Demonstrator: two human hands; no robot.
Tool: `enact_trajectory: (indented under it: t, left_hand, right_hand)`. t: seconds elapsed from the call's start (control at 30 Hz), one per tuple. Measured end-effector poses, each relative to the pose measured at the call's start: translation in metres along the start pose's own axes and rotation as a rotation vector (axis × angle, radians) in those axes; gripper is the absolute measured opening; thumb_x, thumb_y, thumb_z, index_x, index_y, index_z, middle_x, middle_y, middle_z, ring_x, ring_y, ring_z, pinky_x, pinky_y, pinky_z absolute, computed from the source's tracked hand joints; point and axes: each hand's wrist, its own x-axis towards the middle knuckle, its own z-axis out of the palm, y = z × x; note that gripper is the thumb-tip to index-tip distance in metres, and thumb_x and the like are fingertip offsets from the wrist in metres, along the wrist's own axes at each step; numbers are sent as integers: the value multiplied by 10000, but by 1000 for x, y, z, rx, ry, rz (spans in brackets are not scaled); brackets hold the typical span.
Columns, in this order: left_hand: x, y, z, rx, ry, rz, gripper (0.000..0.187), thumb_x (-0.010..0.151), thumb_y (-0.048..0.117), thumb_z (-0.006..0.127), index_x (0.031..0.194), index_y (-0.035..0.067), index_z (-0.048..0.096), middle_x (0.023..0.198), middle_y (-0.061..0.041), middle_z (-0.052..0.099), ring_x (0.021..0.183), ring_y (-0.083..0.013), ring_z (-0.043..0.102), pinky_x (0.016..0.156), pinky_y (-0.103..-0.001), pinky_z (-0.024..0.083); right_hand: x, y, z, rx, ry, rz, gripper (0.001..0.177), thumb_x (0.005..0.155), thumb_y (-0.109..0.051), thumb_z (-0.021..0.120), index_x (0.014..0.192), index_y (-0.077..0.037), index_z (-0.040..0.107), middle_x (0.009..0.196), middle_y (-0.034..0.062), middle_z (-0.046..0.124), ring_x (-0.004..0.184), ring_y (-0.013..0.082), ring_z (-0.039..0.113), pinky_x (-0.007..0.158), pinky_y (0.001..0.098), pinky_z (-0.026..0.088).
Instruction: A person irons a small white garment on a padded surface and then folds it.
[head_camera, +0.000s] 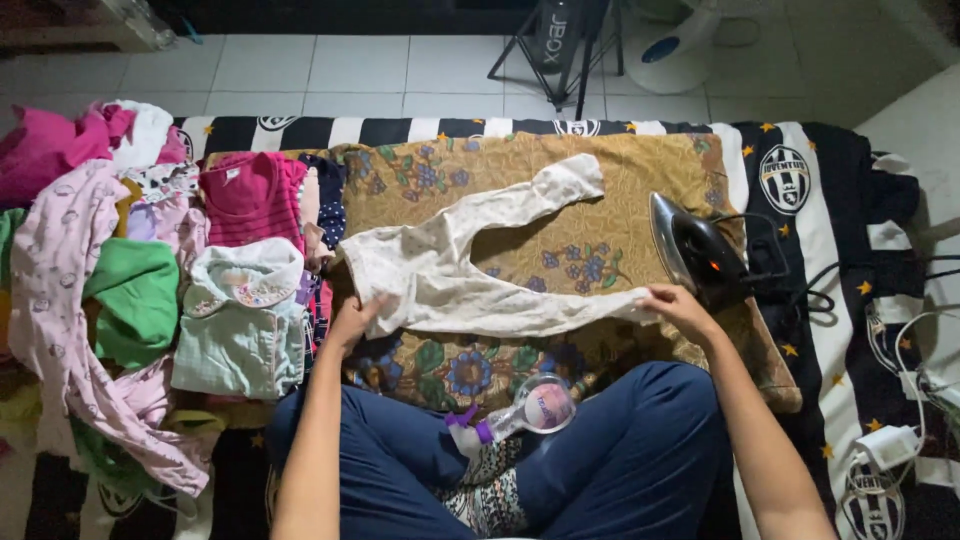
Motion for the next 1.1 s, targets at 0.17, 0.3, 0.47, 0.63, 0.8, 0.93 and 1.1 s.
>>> enact_trajectory:
  t: [0.17,0.3,0.47,0.63,0.8,0.93,1.1]
  left_hand:
    - [-1,64,-7,-216,201,54,546,1042,534,661,1350,86,615,1180,-124,660,1064,-227,621,945,-455,524]
    - [-26,131,1,-70,169,37,762,1007,690,635,1238,-37,623,1068,-162,594,1001,-267,585,885,-447,507]
    - [18,69,-27,40,107,-78,625,1004,607,684,1025,-17,696,879,-182,694,828,-288,696,765,-413,534]
    - [-9,80,-23,-128,12,-244,498,970,483,762,1248,83,661,966,-137,751,759,-245,755,643,-401,612]
    - [-22,90,-12,-235,-74,-330,447,932,298,773,1329,156,625,1143,-167,728,944,-296,748,762,-467,613]
    - [35,154,-11,51,-7,-44,574,1028,474,695,1507,225,499,1397,-95,584,1298,-249,525,1103,-502,404]
    - [99,309,-20,-106,-164,322,623,1003,645,435,1326,113,466,953,29,576,867,-170,636,700,-318,584]
  right_hand:
    - [26,19,-5,268,126,-19,148,849,-251,721,980,-182,732,649,-43,588,460,85,478,416,238,385]
    - [15,-1,-6,423,151,-151,60,967,-209,628,972,-153,648,646,-10,535,481,94,507,458,225,414]
    - [5,-9,-11,242,161,-229,146,1057,-155,613,1195,-178,653,883,-40,627,809,54,596,762,255,532]
    - [-16,-19,-2,169,138,-225,291,1016,-98,677,1289,-169,608,1008,-41,630,925,68,586,890,320,549]
    - [-25,-35,2,170,124,-182,431,972,-79,702,1354,-190,538,1016,-19,593,908,124,599,860,377,567]
    - [-13,-102,6,152,205,-243,415,1032,-124,650,1400,-191,472,1089,-13,583,964,109,587,894,348,550]
    - [27,-170,-27,66,213,-374,496,1047,-365,610,1401,-278,274,1351,167,472,1204,325,542,1000,507,581]
